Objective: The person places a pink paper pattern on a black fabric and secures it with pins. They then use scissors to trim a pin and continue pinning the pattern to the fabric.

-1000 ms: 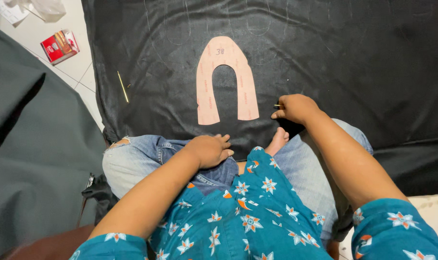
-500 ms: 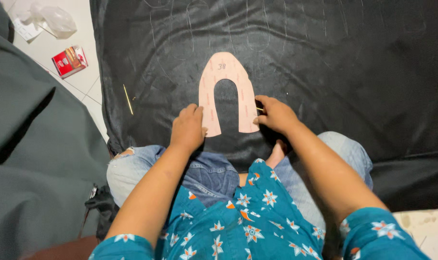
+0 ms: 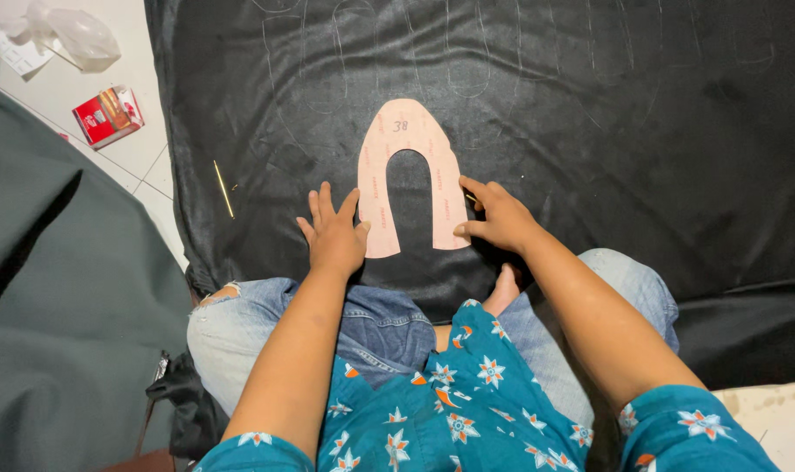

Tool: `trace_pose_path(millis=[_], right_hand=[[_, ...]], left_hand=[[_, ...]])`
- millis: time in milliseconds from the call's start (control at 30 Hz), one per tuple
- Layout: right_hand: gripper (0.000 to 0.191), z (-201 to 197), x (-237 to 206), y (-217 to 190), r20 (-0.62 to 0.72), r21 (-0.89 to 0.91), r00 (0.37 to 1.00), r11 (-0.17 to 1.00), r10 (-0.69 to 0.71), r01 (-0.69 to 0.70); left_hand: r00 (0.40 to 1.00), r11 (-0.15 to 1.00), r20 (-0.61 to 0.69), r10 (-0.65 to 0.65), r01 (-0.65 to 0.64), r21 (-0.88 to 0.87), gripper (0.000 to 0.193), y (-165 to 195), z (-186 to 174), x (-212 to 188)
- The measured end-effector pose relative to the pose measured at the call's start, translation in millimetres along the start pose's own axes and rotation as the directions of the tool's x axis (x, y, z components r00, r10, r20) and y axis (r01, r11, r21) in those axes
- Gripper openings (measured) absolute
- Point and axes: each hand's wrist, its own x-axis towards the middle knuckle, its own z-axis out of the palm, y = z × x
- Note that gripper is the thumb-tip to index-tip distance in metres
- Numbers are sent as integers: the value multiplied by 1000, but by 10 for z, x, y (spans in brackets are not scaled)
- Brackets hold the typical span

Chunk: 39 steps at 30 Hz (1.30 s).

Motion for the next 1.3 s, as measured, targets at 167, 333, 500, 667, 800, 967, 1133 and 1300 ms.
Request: trace_pose_path(millis=[167, 333, 500, 667, 800, 967, 1133, 1300], right_hand=[[91, 11, 0, 1, 4, 30, 1000, 999, 26, -26], [90, 33, 25, 51, 24, 77, 1000, 997, -3, 1], [91, 38, 48, 99, 70, 133, 997, 991, 24, -33], [88, 55, 75, 155, 81, 185, 997, 982, 18, -33], [80, 113, 96, 156, 28, 267, 1000, 964, -9, 1], [74, 253, 93, 12, -112, 267, 975, 951, 190, -155], [83, 306, 32, -112, -171, 119, 966, 977, 197, -178], [81, 343, 28, -96, -187, 123, 966, 980, 179, -158]], left_hand=[[1000, 997, -6, -16, 15, -72, 62, -12, -4, -3], [998, 983, 26, -66, 69, -171, 59, -81, 38, 55], [997, 971, 25, -77, 80, -223, 54, -171, 105, 131], [996, 953, 32, -87, 93, -288, 49, -239, 160, 190], [980, 965, -193, -57, 4, -262, 33, -207, 145, 120], [961, 983, -275, -21, -30, -182, 36, -4, 56, 0], [989, 996, -138, -45, 33, -85, 60, 234, 35, -100], [982, 986, -113, -153, 144, -81, 65, 331, 92, -114]])
